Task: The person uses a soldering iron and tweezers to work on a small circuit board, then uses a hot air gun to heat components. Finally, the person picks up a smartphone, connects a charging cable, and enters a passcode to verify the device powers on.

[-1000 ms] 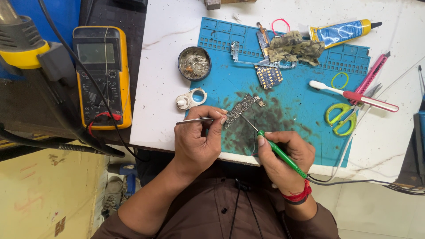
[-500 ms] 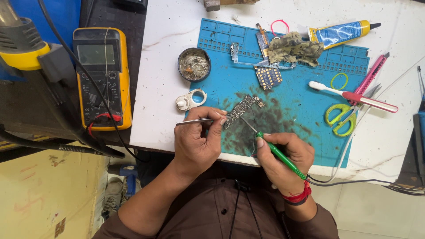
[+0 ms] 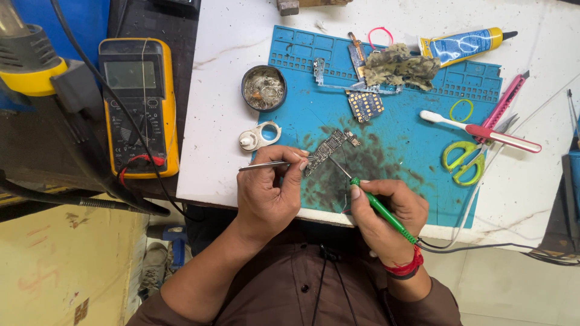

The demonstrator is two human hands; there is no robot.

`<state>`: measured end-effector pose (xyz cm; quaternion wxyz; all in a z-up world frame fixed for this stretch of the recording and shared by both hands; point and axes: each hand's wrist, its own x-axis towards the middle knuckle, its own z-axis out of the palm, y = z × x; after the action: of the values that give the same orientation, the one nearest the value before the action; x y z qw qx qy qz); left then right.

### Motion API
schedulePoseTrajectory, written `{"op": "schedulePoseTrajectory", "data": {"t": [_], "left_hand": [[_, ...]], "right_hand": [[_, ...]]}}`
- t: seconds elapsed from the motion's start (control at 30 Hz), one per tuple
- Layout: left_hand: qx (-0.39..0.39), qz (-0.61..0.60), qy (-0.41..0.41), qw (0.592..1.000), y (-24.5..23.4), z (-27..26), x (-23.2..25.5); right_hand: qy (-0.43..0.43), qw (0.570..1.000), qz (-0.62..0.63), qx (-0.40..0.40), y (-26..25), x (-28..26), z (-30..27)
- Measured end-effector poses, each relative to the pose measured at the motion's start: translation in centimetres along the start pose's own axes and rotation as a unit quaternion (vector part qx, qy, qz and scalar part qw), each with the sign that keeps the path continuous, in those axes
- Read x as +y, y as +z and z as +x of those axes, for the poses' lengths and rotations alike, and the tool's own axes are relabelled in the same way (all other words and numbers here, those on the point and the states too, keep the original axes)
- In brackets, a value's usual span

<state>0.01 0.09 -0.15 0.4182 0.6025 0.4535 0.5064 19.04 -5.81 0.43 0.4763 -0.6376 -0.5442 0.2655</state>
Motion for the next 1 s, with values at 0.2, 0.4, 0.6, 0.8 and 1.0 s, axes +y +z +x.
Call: {"op": "schedulePoseTrajectory", "data": {"t": [0.2,0.4,0.6,0.8,1.0], "left_hand": [[0.004,0.005,-0.009,1.000,0.0,0.0,0.0],[0.010,0.006,0.011,1.000,0.1,-0.1,0.0],[0.008,-0.011,0.012,1.000,0.0,-0.3,0.0],[-0.013,0.030,0.021,0.999,-0.2,-0.3,0.4],[-0.026,0.053,0.046,0.997,-0.4,0.0,1.0]], "right_hand": [[-0.004,1.000,0.002,0.005,0.0,0.3,-0.1],[0.015,0.999,0.045,0.011,0.0,0.5,-0.3],[-0.031,0.999,0.010,0.023,0.0,-1.0,0.9],[-0.139,0.958,-0.249,0.018,-0.2,-2.6,5.6],[-0.185,0.929,-0.319,0.018,0.4,-2.9,8.5]]}}
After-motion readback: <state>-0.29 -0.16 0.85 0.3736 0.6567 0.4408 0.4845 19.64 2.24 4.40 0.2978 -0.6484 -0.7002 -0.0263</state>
